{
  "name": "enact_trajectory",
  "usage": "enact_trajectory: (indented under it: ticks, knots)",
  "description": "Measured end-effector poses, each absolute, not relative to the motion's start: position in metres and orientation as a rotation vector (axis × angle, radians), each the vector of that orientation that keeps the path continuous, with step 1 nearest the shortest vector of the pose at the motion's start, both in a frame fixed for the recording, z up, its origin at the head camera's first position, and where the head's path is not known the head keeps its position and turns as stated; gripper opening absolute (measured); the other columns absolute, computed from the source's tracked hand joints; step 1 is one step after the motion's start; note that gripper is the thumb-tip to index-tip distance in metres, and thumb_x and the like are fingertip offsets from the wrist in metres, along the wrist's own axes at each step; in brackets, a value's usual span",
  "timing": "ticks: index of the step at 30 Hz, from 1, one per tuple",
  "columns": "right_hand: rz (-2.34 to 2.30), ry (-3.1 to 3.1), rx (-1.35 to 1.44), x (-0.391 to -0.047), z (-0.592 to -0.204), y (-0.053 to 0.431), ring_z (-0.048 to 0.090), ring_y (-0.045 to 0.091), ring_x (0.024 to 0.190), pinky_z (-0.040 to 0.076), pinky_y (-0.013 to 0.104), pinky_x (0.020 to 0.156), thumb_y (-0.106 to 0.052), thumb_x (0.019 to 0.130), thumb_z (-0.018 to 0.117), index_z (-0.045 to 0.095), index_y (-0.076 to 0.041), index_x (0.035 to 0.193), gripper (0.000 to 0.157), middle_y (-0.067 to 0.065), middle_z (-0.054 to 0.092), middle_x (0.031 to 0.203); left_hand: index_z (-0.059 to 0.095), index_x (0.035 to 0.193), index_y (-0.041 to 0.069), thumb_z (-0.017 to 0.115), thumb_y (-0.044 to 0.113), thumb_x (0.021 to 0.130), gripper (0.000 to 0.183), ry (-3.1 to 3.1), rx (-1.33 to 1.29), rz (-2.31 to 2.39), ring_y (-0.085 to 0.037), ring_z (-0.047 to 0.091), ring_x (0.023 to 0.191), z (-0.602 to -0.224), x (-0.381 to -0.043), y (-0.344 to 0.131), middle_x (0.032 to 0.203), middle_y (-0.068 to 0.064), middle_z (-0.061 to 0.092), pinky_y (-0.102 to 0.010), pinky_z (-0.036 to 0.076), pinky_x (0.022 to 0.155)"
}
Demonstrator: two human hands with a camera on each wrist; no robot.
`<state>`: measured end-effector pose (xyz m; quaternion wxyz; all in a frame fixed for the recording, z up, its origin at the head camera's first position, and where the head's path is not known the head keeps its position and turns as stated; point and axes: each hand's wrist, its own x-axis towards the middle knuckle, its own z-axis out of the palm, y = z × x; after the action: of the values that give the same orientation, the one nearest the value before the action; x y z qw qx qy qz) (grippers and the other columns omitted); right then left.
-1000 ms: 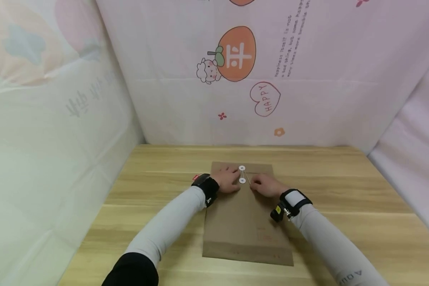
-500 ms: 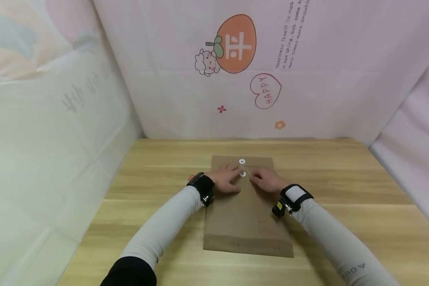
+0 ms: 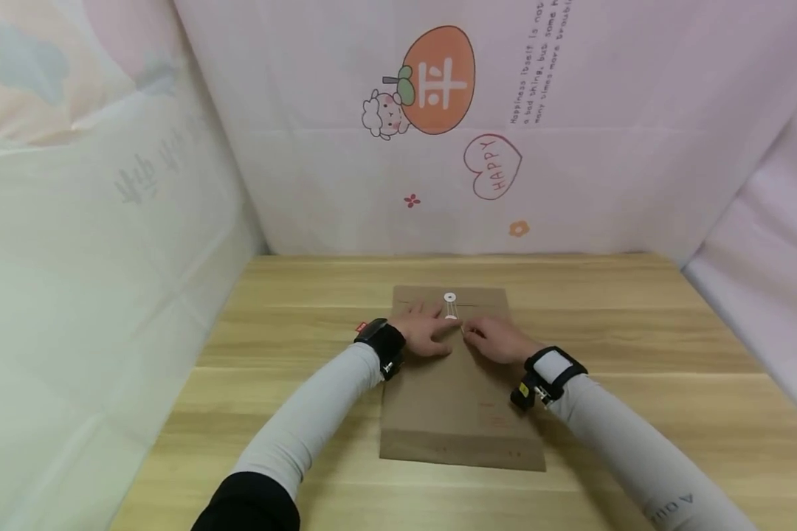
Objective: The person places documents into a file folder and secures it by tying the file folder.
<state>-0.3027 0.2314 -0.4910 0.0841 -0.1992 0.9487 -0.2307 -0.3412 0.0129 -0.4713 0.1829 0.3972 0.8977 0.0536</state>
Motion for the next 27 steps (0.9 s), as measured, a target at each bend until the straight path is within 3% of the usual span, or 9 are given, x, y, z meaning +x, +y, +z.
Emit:
enact_trajectory:
  ticks: [13,27]
  knots:
    - [-0.772,2.780,-0.506,-0.309,-0.489,0.239,0.057,0.017,0.082,0.046,0.036,0.075,-0.016,0.104,0.055,0.072,-0.012,0.096,0.019,0.001,0.067,0.092,0.035,0.157,0.038,0.053,0.049,0.103,0.058,2.527,1.117,0.170,-0.051,0.008,0.153,-0.467,-0.343,0.012,0.171,-0.013,0.014,-0.054,0.011,0.124]
    - [-0.949,2.712,-0.435,-0.314,-0.494,0.247,0.055,0.016,0.079,0.044,0.032,0.071,-0.017,0.103,0.057,0.075,-0.010,0.094,0.021,0.002,0.066,0.091,0.042,0.153,0.038,0.059,0.048,0.099,0.058,2.485,1.194,0.247,-0.055,0.006,0.151,-0.473,-0.347,0.005,0.169,-0.018,0.016,-0.060,0.010,0.123]
